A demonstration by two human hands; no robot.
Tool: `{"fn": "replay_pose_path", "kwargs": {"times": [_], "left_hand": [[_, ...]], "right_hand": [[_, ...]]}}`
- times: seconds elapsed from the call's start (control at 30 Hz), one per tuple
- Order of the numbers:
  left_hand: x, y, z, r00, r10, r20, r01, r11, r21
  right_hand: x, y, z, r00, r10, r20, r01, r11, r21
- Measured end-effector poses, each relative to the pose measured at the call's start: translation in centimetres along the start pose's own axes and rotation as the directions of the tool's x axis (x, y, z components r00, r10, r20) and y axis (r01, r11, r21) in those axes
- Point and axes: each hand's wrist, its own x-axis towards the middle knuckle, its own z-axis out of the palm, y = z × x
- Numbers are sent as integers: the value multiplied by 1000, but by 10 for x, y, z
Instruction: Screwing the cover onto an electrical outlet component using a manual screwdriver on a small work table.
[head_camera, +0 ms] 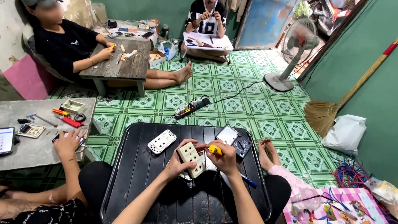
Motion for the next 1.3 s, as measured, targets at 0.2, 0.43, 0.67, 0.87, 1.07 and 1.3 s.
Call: {"fn": "replay_pose_path", "kwargs": {"times": [0.2, 0.43, 0.67, 0.87, 1.07, 1.3], "left_hand": [[0, 3, 2, 1000, 19, -16, -18, 999, 39], [-2, -2, 2, 999, 26, -45, -24, 999, 35], [0, -4, 1, 996, 16, -86, -22, 998, -64], [2, -18, -20, 981, -1, -193, -38, 979, -201], [3, -20, -22, 975, -11, -220, -35, 978, -204], [3, -12, -12, 977, 10, -212, -42, 988, -151]], "right_hand": [[5, -18, 4, 986, -162, -47, 151, 969, -194], [-8, -1, 10, 976, -209, -61, 180, 933, -313], [-22, 53, -7, 964, -207, -166, 154, 946, -285], [5, 18, -44, 906, 157, -393, -98, 981, 165], [16, 0, -35, 775, 487, -402, -211, 800, 562], [22, -23, -17, 831, 413, -373, -189, 840, 508]]}}
